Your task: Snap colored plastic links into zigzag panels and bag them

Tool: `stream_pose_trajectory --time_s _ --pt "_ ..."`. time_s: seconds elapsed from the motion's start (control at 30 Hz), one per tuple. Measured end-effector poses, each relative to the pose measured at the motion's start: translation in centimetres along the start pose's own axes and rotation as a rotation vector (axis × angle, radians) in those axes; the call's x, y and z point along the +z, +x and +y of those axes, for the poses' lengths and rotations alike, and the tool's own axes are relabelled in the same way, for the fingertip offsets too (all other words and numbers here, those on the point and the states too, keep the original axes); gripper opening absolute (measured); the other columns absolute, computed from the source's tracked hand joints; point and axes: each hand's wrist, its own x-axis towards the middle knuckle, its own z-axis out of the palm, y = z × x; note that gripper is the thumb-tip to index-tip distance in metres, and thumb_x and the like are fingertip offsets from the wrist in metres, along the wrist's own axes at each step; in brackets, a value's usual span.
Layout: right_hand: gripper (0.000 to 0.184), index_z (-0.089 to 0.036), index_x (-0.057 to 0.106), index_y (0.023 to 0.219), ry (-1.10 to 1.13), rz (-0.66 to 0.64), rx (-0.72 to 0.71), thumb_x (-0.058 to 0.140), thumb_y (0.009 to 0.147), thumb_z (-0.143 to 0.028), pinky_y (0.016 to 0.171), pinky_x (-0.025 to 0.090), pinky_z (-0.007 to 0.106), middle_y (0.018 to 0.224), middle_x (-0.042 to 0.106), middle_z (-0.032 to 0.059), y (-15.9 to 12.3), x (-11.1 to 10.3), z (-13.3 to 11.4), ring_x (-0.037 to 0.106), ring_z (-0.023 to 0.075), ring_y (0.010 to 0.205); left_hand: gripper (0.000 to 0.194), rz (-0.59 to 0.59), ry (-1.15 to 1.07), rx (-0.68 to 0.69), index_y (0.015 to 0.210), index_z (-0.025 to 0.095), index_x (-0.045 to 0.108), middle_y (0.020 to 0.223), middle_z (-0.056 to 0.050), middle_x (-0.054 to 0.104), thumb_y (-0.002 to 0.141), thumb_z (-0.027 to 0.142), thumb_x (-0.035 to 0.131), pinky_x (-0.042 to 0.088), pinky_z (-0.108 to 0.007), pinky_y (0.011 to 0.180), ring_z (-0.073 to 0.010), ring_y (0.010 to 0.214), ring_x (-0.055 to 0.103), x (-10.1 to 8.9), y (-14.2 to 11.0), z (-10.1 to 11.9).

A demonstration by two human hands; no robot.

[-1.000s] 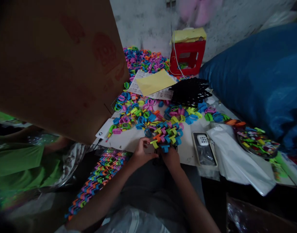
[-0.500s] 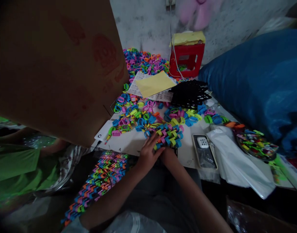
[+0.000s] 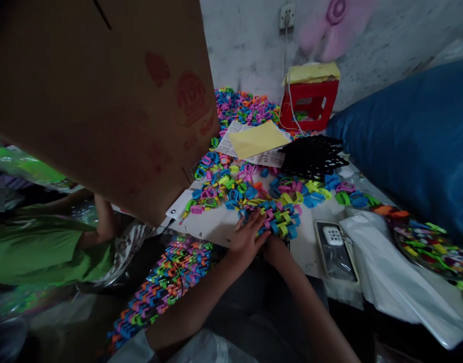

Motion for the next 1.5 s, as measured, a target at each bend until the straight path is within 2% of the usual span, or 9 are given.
stream_pose_trajectory --time_s 0.23,0.43,0.63,0.77,0.87,1.03,1.17,1.37,1.5 --pt "0.042 -0.009 0.063 0.121 -0.034 -0.019 0.043 0.05 0.081 -0.013 0.09 0.049 0.036 0.116 0.067 0.0191 0.2 -0.4 -0.9 0.063 0.0283 0.108 0.052 0.014 -0.008 -0.009 0.144 0.025 0.04 0.149 -0.006 0.04 0.095 0.043 0.043 0.038 -0.039 0.111 -0.0244 0.132 0.046 0.0 -0.3 -0.4" --pt "0.042 -0.014 0.066 0.118 -0.105 0.007 0.009 0.047 0.08 -0.011 0.097 0.046 0.037 0.122 0.065 0.0151 -0.4 -0.2 -0.4 0.06 0.0271 0.115 0.059 -0.01 0.157 0.023 0.142 0.026 0.043 0.154 -0.008 0.032 0.089 0.051 0.05 0.021 -0.054 0.116 -0.0328 0.141 0.028 -0.1 0.2 1.5" --pt "0.029 -0.014 0.075 0.094 -0.135 -0.05 -0.002 0.054 0.074 -0.014 0.081 0.052 0.032 0.093 0.075 0.0156 -0.6 -0.9 0.1 0.069 0.0276 0.091 0.067 -0.042 0.352 0.045 0.149 0.014 0.029 0.154 -0.013 0.03 0.091 0.039 0.051 0.007 -0.053 0.12 -0.0286 0.147 0.011 0.7 1.2 3.9" --pt "0.032 -0.014 0.073 0.097 -0.126 0.016 -0.026 0.051 0.073 -0.014 0.083 0.051 0.036 0.096 0.074 0.0163 -0.9 -0.9 -0.2 0.068 0.0286 0.092 0.073 -0.111 0.293 0.153 0.151 0.021 0.021 0.155 -0.009 0.027 0.089 0.042 0.054 0.003 -0.054 0.12 -0.0267 0.147 0.01 -0.1 0.8 3.7" --pt "0.031 -0.015 0.07 0.099 -0.049 0.066 0.001 0.045 0.081 -0.02 0.079 0.052 0.036 0.09 0.074 0.0131 -2.1 -1.0 -0.3 0.069 0.0267 0.088 0.064 -0.113 0.154 0.216 0.15 0.031 0.021 0.156 -0.004 0.027 0.093 0.047 0.044 0.007 -0.059 0.117 -0.0273 0.145 0.021 -2.1 0.6 1.0" --pt "0.035 -0.018 0.065 0.107 0.099 0.248 0.119 0.043 0.089 -0.038 0.076 0.052 0.036 0.1 0.072 0.0115 -5.4 -1.0 0.2 0.068 0.0262 0.089 0.06 0.082 0.155 -0.277 0.145 0.021 0.035 0.153 -0.013 0.031 0.091 0.042 0.049 0.023 -0.051 0.113 -0.0309 0.141 0.027 -5.8 4.1 -9.3" --pt "0.03 -0.021 0.069 0.094 0.198 0.315 0.066 0.046 0.087 -0.04 0.078 0.053 0.035 0.095 0.072 0.0091 -7.5 0.1 0.4 0.068 0.0237 0.086 0.063 -0.065 0.201 -0.452 0.141 0.019 0.043 0.148 -0.015 0.04 0.085 0.046 0.057 0.025 -0.05 0.111 -0.0334 0.137 0.033 -6.5 7.6 -15.4" --pt "0.027 -0.023 0.07 0.093 0.279 0.347 0.047 0.048 0.087 -0.038 0.078 0.055 0.034 0.092 0.073 0.0083 -9.1 1.3 -0.2 0.069 0.0234 0.085 0.063 -0.131 0.176 -0.382 0.136 0.026 0.049 0.136 -0.01 0.055 0.076 0.034 0.069 0.039 -0.039 0.101 -0.029 0.123 0.051 -4.3 6.3 -14.9" --pt "0.025 -0.025 0.07 0.094 0.266 0.337 0.03 0.048 0.089 -0.035 0.08 0.055 0.036 0.093 0.073 0.0078 -9.6 0.5 -0.9 0.069 0.0241 0.086 0.041 -0.105 0.146 -0.3 0.128 0.027 0.058 0.133 -0.006 0.059 0.087 0.024 0.055 0.039 -0.035 0.101 -0.0232 0.117 0.056 -3.8 3.6 -13.9"
